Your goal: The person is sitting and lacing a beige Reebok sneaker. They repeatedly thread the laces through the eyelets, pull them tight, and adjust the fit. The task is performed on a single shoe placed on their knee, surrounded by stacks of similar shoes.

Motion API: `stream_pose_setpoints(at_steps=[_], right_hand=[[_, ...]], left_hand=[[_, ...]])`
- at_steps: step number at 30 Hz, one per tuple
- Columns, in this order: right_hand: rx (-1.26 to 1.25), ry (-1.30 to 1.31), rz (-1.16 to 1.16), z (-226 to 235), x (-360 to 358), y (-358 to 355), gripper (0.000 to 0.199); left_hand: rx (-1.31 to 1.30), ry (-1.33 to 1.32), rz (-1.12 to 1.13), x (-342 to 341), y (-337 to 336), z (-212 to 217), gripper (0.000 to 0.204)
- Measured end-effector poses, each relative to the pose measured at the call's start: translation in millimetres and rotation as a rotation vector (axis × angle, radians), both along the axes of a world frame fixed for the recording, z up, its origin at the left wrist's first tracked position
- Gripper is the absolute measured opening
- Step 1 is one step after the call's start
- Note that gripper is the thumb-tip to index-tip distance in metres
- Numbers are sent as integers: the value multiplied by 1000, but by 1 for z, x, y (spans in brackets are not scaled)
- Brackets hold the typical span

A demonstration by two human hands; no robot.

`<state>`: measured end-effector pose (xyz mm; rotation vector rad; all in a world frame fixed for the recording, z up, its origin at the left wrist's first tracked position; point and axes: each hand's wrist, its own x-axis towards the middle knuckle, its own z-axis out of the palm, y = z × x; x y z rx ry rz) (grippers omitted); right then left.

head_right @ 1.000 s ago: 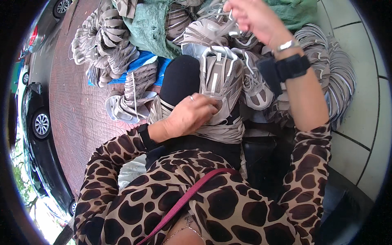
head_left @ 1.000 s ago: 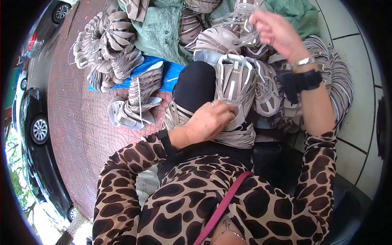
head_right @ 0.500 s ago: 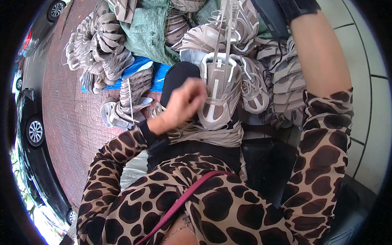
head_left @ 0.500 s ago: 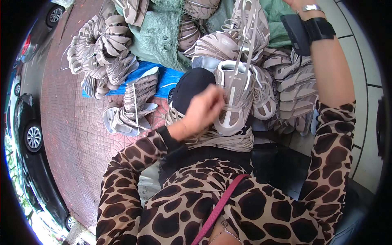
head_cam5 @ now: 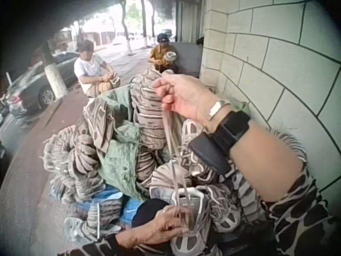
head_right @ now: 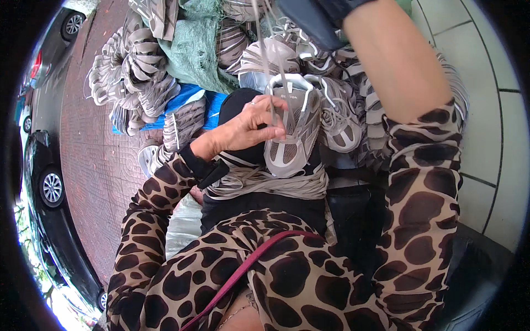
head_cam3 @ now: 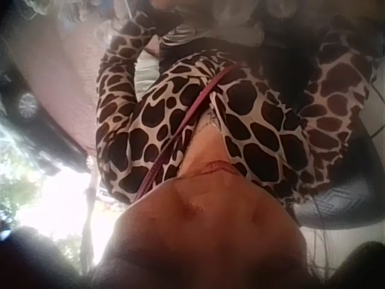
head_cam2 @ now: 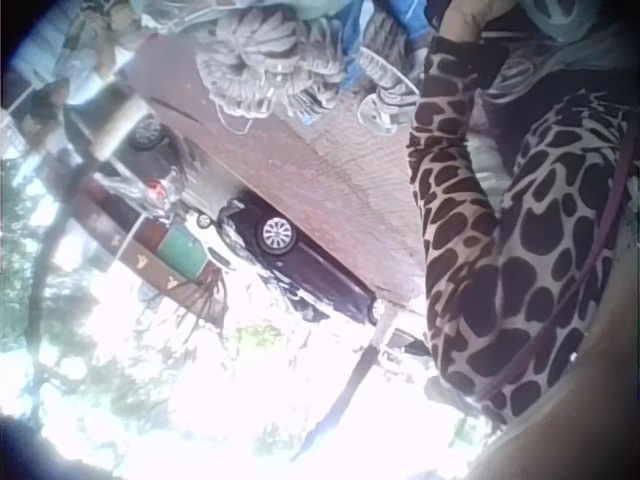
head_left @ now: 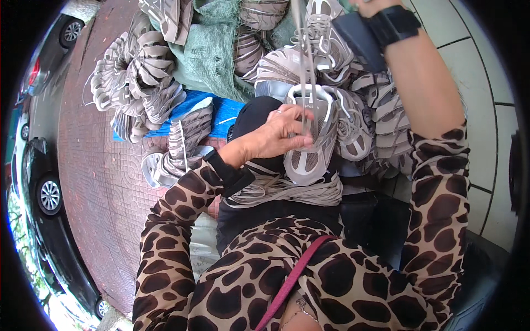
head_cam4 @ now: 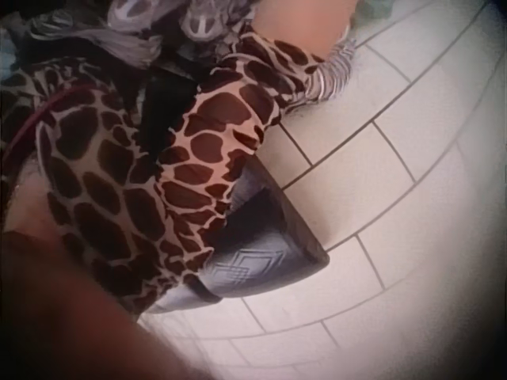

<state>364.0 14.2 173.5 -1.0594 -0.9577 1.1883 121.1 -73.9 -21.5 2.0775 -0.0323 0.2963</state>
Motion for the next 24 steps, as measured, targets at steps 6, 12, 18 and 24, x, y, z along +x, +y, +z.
stream_pose_setpoints(at_steps=[6,12,18,24], right_hand=[[-171,-958,-5,7,-27,-42,29],[-418,-555,526,-36,-36,-156,37],[-222,-180,220,-100,-87,-198,33],[355,691,-171,7,91,-272,23]], left_hand=[[-899,35,-43,27,19,30,48],[-914,-210,69,24,59,81,48],[-432,-194,105,40,48,128,46],[-1103,-94,389,-42,146,136,35]])
